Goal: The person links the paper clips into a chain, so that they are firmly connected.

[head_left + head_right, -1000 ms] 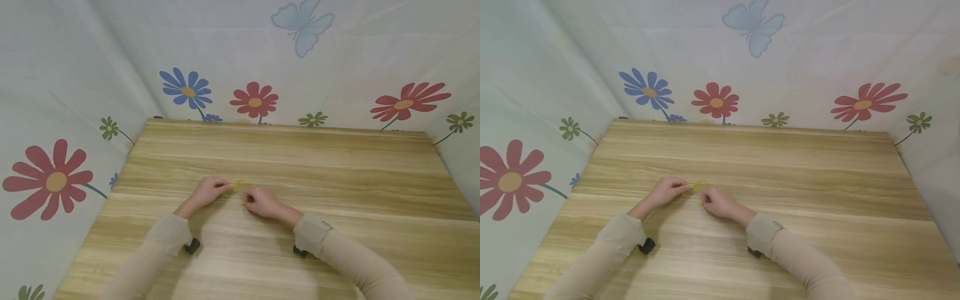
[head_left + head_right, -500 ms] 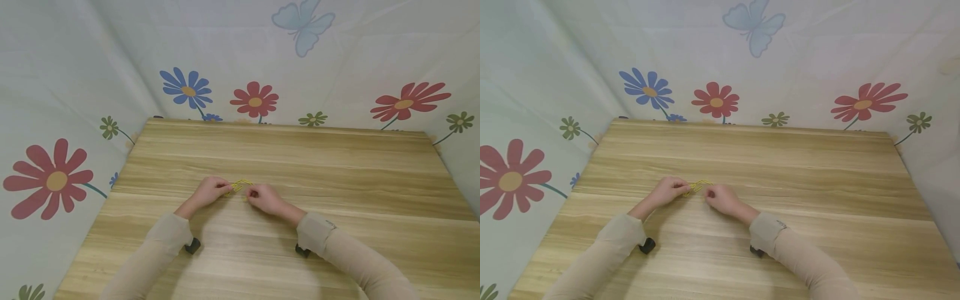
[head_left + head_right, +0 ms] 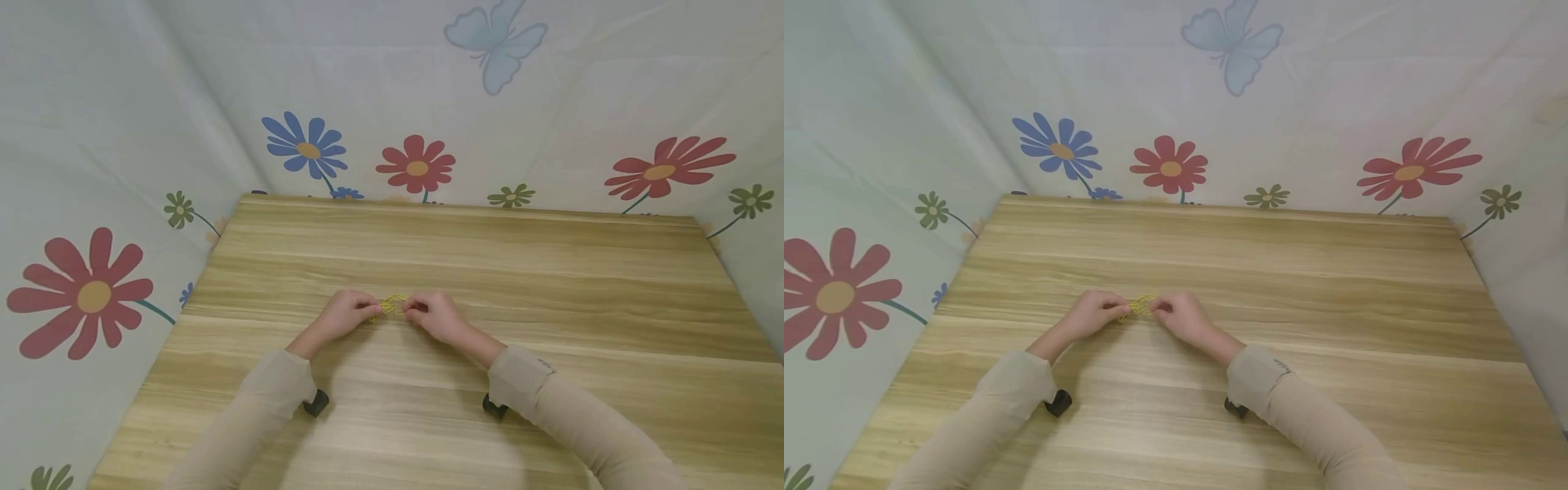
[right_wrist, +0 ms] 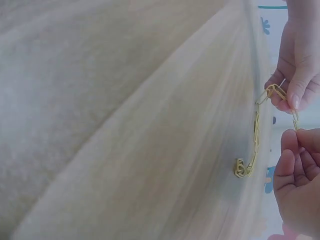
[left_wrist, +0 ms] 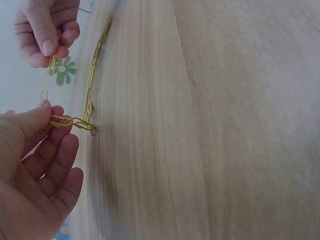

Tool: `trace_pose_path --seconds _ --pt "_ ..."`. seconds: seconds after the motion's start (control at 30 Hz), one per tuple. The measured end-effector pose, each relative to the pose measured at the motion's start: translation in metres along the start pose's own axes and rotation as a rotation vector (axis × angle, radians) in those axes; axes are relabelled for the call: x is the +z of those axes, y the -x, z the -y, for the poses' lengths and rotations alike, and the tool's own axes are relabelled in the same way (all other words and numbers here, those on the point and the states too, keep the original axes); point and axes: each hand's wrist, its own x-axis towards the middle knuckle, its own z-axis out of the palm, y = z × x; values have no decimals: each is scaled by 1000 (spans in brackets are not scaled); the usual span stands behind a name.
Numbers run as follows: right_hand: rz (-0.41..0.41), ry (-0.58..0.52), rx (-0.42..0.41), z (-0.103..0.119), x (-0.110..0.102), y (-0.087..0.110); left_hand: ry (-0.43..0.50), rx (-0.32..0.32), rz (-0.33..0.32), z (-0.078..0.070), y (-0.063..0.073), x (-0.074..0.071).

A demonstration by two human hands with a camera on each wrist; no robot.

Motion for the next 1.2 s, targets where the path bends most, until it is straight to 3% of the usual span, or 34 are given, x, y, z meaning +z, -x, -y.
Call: trace_pose_path --seconds 0.27,0.43,0.9,1.2 --pt "11 -117 71 2 0 -1 -11 40 -8 0 1 2" --pt "8 -140 70 2 0 -2 -9 67 -8 -4 2 2" --pt "7 -101 67 -1 2 -5 -35 73 7 -8 3 2" --pt "-5 -30 31 0 3 -6 -108 162 -12 -7 3 4"
